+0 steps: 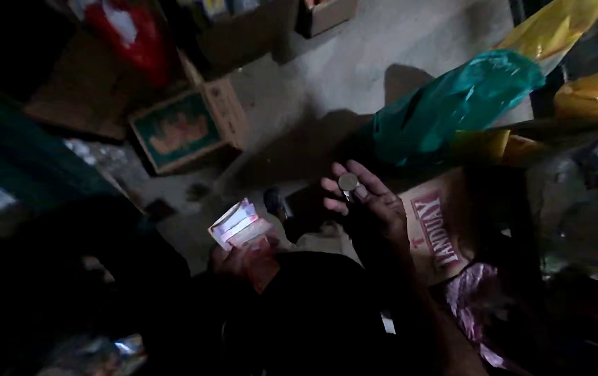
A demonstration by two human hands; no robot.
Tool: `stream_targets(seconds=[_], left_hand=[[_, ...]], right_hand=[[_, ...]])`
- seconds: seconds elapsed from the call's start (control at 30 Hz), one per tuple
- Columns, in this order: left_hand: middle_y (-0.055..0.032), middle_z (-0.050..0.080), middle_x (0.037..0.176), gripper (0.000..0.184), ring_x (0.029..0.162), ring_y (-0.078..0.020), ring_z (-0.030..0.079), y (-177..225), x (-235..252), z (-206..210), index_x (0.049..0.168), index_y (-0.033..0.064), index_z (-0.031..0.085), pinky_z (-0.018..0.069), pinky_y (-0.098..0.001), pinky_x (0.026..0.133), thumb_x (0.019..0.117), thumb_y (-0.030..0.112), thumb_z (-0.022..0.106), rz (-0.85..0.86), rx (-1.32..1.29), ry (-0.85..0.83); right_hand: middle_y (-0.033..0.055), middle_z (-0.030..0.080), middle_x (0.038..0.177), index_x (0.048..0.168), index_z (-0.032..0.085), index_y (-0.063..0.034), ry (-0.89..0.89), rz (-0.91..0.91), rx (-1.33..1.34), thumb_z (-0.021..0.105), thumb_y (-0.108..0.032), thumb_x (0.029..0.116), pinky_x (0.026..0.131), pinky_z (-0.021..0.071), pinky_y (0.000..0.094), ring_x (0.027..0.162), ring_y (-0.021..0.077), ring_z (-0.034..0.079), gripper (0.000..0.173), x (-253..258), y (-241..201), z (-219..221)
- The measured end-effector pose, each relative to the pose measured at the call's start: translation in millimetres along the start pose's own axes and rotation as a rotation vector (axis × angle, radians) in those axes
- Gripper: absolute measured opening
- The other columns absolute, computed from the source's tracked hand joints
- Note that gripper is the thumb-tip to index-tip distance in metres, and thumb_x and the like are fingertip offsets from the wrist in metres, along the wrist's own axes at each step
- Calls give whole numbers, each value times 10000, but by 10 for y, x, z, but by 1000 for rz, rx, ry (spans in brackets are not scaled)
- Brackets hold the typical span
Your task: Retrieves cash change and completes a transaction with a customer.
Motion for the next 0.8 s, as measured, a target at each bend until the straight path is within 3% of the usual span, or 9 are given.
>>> stream_targets(seconds=[0.13, 0.23, 0.27, 0.33, 0.4, 0.47, 0.6, 0.67, 0.8], left_hand=[[-100, 779, 1007, 275, 901, -240, 770, 788, 1224, 727, 1175, -68, 588, 655, -416, 843, 993, 24, 404, 38, 71, -350], [-62, 753, 1000, 252, 907, -127, 743, 1198, 2124, 1411, 1191, -79, 592, 638, -315, 842, 980, 19, 496, -3, 293, -365], [-26, 697, 982, 228, 903, -26, 677, 1369, 2396, 1695, 1169, -78, 601, 580, -220, 845, 979, 35, 546, -6, 489, -355], [-148, 702, 1035, 247, 959, -74, 647, 1657, 2825, 2256, 1150, -137, 644, 516, -253, 905, 980, 27, 573, 85, 744, -446], [-70, 691, 1028, 244, 955, 4, 633, 1925, 3430, 2933, 1163, -95, 638, 523, -192, 903, 996, 74, 581, 112, 642, -506], [-29, 706, 983, 215, 901, 11, 651, 2107, 3839, 3452, 1153, -79, 646, 551, -200, 858, 981, 45, 613, 54, 509, -575], [-47, 716, 1068, 288, 973, -10, 676, 2525, 4473, 4506, 1250, -94, 590, 569, -226, 918, 985, 18, 573, 60, 375, -800], [-70, 719, 1111, 367, 1003, -16, 676, 2777, 4770, 5005, 1308, -105, 566, 558, -230, 945, 961, 13, 587, 110, 395, -913], [-67, 724, 1086, 408, 983, -32, 686, 3239, 5534, 6103, 1308, -69, 583, 566, -241, 931, 971, 145, 668, 131, 491, -1019]], right_hand=[[175, 588, 1444, 1431, 557, -52, 77, -110, 102, 552, -351, 1058, 969, 600, 455, 1233, 328, 655, 479, 809, -685, -24], [145, 553, 1488, 1462, 541, -110, 80, -172, 145, 488, -522, 1045, 1017, 563, 490, 1278, 328, 618, 589, 1453, -1131, -268], [140, 574, 1468, 1456, 553, -124, 126, -186, 128, 502, -514, 1039, 993, 575, 477, 1238, 315, 645, 573, 1677, -1281, -378], [123, 672, 1328, 1422, 572, -93, 295, -155, -58, 552, -359, 1050, 860, 631, 392, 1050, 238, 725, 458, 2052, -1594, -634], [78, 732, 1057, 1298, 646, -6, 445, -90, -333, 621, -103, 996, 695, 615, 287, 809, 127, 704, 319, 2670, -2031, -913], [24, 697, 877, 1207, 670, 17, 467, 14, -534, 693, -54, 938, 574, 533, 212, 636, 46, 605, 279, 3073, -2309, -1051], [3, 690, 881, 1227, 664, 24, 384, -63, -741, 760, -149, 893, 633, 532, 197, 697, 17, 608, 389, 3769, -3189, -1203], [34, 736, 949, 1172, 685, 33, 420, -132, -740, 744, -81, 873, 674, 575, 208, 753, 29, 667, 326, 4142, -3661, -1314], [-37, 699, 784, 975, 707, -25, 482, -353, -643, 741, -106, 905, 565, 528, 195, 616, 12, 608, 112, 4966, -4595, -1722]])
Point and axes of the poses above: each hand's wrist, its own x-axis towards the middle knuckle, its own z-axis out of the palm, y = z × x, the point moved 3 cm from there along x, towards the middle knuckle
